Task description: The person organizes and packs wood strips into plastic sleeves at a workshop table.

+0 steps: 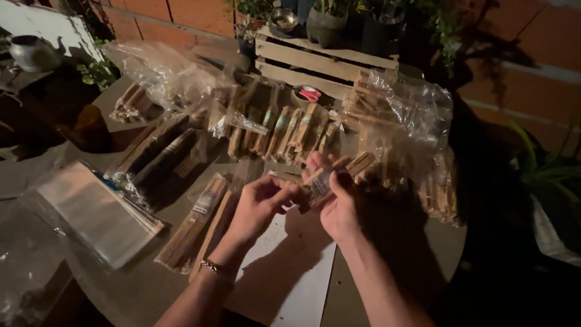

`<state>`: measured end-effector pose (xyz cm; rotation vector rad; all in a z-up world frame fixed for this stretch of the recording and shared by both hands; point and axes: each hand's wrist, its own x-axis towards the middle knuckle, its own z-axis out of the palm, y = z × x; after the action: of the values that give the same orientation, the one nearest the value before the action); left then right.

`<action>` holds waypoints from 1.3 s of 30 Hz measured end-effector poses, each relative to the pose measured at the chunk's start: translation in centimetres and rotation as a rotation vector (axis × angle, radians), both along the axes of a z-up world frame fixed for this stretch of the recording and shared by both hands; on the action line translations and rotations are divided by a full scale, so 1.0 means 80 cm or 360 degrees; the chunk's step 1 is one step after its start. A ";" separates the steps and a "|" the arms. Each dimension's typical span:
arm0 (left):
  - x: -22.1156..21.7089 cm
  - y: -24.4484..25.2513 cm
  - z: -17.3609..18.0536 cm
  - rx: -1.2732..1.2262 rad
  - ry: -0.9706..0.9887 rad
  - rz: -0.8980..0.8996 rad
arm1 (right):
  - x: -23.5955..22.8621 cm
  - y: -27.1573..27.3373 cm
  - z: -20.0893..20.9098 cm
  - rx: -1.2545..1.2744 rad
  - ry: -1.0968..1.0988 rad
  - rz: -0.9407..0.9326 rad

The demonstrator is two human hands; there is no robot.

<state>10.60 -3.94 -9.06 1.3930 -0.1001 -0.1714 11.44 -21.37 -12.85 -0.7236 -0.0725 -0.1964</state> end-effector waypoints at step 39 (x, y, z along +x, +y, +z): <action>-0.033 0.076 0.047 0.0777 -0.0431 0.0715 | -0.010 0.002 0.022 -0.1119 0.0721 -0.0433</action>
<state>8.00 2.13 -5.31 1.8816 0.0358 0.3933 10.66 -21.24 -11.06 -1.4653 0.4109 -0.2649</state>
